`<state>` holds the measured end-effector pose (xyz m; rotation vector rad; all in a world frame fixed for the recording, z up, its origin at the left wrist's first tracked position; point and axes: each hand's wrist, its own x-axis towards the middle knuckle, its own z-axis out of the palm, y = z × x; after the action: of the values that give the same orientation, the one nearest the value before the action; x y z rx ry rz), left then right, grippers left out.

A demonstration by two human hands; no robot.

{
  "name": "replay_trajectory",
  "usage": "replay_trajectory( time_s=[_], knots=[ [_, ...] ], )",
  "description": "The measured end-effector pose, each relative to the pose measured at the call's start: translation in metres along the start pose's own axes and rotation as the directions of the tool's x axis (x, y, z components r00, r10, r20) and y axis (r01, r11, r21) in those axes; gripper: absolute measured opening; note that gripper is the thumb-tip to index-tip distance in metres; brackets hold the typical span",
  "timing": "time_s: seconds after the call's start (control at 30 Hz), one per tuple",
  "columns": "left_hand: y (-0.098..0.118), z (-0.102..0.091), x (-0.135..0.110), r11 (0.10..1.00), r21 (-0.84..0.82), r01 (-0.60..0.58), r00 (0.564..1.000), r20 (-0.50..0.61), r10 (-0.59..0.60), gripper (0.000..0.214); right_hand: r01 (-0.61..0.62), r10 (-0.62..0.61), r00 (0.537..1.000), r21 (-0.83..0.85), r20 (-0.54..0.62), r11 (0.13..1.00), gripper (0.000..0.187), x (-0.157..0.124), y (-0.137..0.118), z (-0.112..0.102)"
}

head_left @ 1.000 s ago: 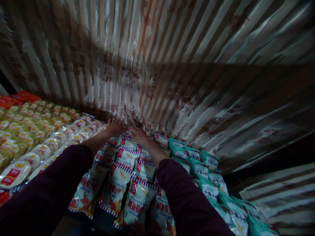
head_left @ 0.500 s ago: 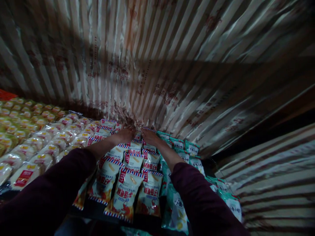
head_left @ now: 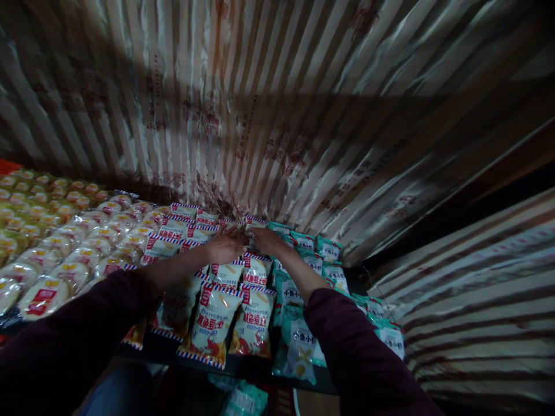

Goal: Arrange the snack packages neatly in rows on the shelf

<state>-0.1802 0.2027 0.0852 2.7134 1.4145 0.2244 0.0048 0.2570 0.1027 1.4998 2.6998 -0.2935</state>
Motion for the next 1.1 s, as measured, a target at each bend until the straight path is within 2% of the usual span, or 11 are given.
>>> replay_trajectory(
  time_s=[0.1,0.2,0.37,0.47,0.53,0.6,0.7,0.87,1.0,1.1],
  knots=[
    [0.014,0.006,-0.009,1.0,-0.011,-0.022,1.0,0.016,0.022,0.04,-0.033,0.033,0.999,-0.01,0.015,0.999,0.04,-0.012,0.003,0.007],
    [0.018,0.011,-0.012,1.0,-0.006,-0.008,0.999,0.032,0.009,0.038,-0.043,0.043,0.999,-0.018,0.019,0.999,0.041,-0.02,0.0,0.014],
    [0.025,0.002,-0.02,0.998,0.007,0.057,0.998,0.002,-0.057,0.046,-0.029,0.028,0.999,-0.015,-0.04,0.999,0.042,-0.041,-0.011,0.012],
    [0.045,-0.007,-0.041,0.999,0.019,0.034,0.998,-0.052,-0.033,0.046,-0.013,0.013,0.996,0.005,-0.083,1.0,0.04,-0.063,-0.022,0.013],
    [0.063,-0.008,-0.06,0.998,0.062,0.002,0.99,-0.142,0.007,0.045,-0.007,0.009,0.994,0.016,-0.108,1.0,0.04,-0.078,-0.031,0.017],
    [0.08,-0.005,-0.078,0.995,0.1,-0.016,0.982,-0.187,0.034,0.044,-0.012,0.015,0.992,0.02,-0.125,1.0,0.042,-0.09,-0.039,0.024],
    [0.096,0.004,-0.094,0.991,0.132,-0.008,0.981,-0.189,0.033,0.045,-0.031,0.034,0.989,0.022,-0.14,0.999,0.045,-0.101,-0.05,0.032],
    [0.1,0.02,-0.096,0.989,0.141,0.047,0.976,-0.215,-0.016,0.045,-0.07,0.076,0.977,0.036,-0.201,0.997,0.049,-0.111,-0.07,0.039],
    [0.099,0.025,-0.097,0.989,0.137,0.054,0.975,-0.22,-0.022,0.042,-0.094,0.127,0.919,0.107,-0.373,0.99,0.05,-0.125,-0.09,0.054],
    [0.1,0.024,-0.104,0.987,0.125,0.101,0.968,-0.243,-0.068,0.044,-0.05,0.11,0.905,0.154,-0.41,0.987,0.05,-0.133,-0.1,0.063]
  ],
)
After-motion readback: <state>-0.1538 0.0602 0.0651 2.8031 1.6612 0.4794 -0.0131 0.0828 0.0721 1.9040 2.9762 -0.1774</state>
